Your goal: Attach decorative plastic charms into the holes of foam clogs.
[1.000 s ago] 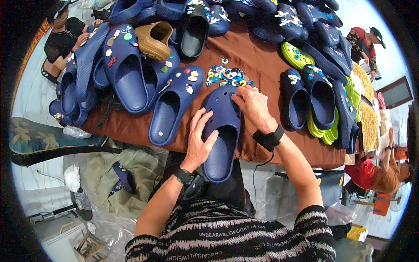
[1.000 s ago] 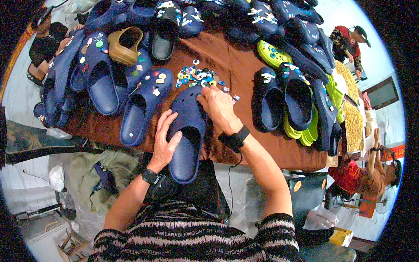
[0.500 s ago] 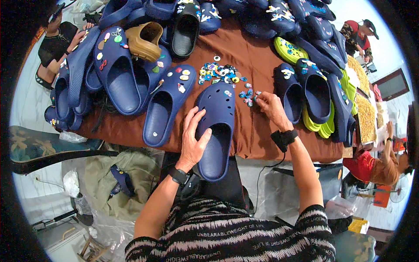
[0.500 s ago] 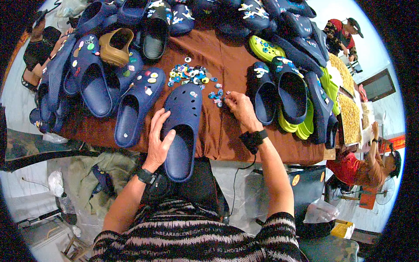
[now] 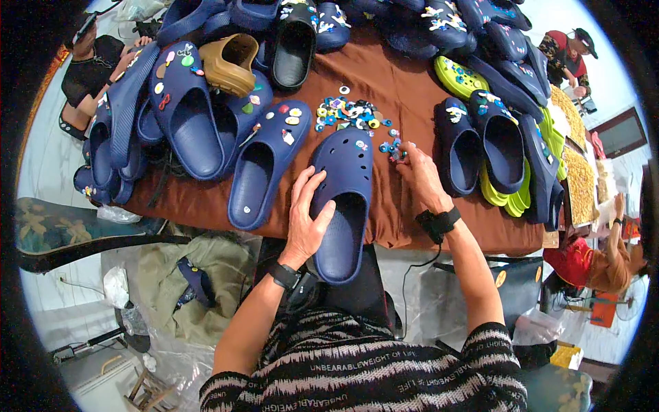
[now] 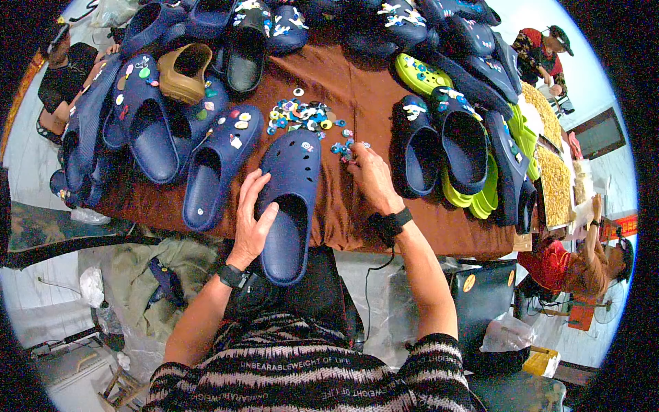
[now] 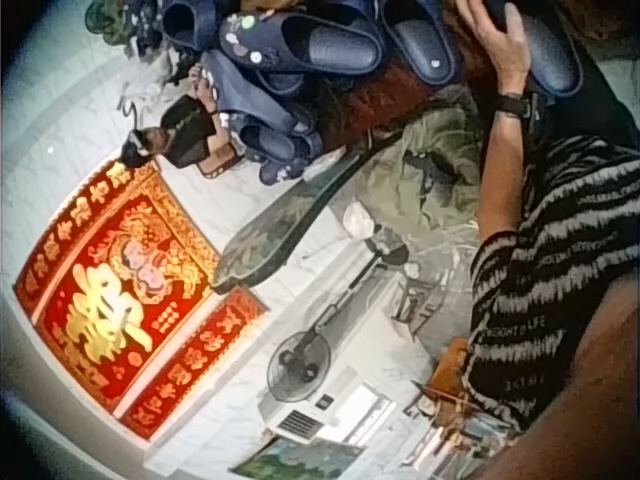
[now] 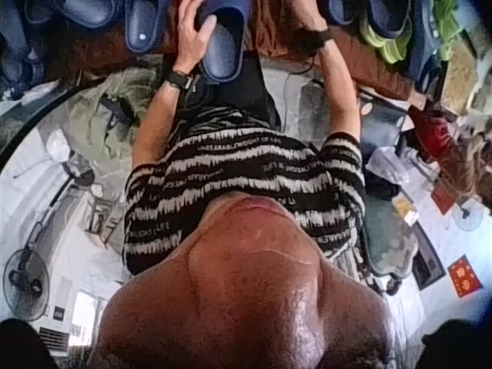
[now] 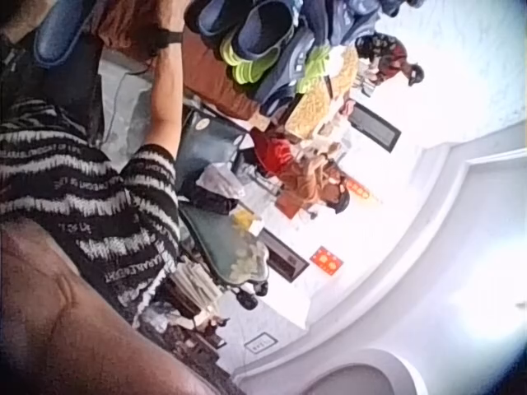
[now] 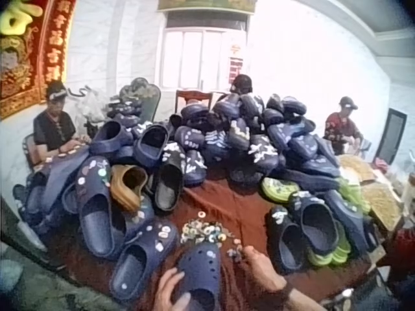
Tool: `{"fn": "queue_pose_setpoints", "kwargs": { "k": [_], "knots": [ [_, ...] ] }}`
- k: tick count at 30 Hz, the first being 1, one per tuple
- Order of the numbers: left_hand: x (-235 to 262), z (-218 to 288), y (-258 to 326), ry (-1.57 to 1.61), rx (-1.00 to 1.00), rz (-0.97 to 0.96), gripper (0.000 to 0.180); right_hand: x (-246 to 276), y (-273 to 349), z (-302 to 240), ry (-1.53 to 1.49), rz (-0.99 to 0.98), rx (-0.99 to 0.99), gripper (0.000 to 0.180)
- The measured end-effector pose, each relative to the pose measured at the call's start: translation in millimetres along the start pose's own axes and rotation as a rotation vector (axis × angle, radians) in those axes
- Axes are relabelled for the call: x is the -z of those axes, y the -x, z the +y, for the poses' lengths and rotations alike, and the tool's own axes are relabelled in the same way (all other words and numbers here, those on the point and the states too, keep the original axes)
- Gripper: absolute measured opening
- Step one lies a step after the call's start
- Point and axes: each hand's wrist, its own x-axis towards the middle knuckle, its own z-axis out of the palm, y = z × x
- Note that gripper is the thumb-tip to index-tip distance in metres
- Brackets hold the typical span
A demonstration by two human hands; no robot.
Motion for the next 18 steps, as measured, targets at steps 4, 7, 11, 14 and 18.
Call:
{"fn": "queue_pose_setpoints", "kwargs": {
  "k": [4,7,11,14,18],
  "knots": [
    [1,-1,0,-0.009,0.003,0.003,0.054,4,4,-2,-0.095,0.014,-0.058,0.017],
    [0,0,0,0.001,0.012,-0.006,0.054,12,1,-6,-0.414,-0.037,-0.213,0.012],
    [0,0,0,0.008,0.007,-0.005,0.054,21,-11,-33,-0.811,-0.077,-0.253,0.015],
    [1,0,0,-0.006,0.013,-0.004,0.055,19,-15,-58,-1.008,-0.176,-0.357,0.014],
    [-1,1,-1,0.016,0.024,-0.005,0.055,3,-15,-65,-1.033,-0.157,-0.391,0.014]
  ]
}}
